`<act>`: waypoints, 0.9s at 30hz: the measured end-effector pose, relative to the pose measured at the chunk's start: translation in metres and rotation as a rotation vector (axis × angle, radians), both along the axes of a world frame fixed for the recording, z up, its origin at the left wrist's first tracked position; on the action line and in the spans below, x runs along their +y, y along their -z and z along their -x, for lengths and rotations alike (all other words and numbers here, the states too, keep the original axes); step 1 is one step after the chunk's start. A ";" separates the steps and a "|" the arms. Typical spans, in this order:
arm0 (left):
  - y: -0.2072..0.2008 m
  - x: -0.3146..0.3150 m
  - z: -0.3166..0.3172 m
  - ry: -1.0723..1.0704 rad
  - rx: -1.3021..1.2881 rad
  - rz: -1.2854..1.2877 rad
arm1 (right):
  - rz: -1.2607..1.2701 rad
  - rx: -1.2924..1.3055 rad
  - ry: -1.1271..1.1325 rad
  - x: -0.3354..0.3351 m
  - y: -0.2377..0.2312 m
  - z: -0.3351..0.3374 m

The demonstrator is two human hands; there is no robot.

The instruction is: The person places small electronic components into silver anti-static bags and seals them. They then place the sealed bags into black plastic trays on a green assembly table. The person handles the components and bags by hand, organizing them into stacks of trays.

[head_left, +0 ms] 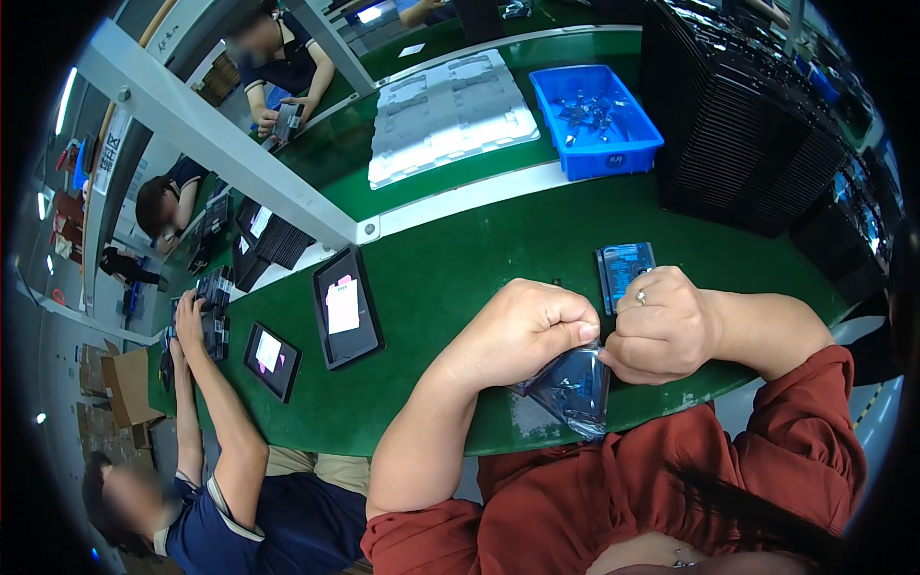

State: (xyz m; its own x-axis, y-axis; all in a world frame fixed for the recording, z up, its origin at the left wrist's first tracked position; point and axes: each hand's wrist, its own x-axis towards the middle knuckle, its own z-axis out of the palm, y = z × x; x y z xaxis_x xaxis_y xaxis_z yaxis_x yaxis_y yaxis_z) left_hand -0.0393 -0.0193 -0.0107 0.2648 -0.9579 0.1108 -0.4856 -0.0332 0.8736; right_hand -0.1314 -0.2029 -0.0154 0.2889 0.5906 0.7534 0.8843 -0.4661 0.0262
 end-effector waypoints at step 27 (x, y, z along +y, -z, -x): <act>0.007 0.002 -0.005 -0.120 -0.327 -0.012 | -0.031 0.813 0.238 -0.002 -0.010 -0.006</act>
State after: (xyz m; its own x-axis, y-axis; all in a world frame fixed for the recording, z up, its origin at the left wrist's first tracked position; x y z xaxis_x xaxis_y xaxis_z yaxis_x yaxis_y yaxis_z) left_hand -0.0343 -0.0176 -0.0178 0.3284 -0.9237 0.1974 -0.7314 -0.1164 0.6719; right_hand -0.1250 -0.2050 -0.0055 0.8620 0.4280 0.2718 0.5004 -0.6323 -0.5914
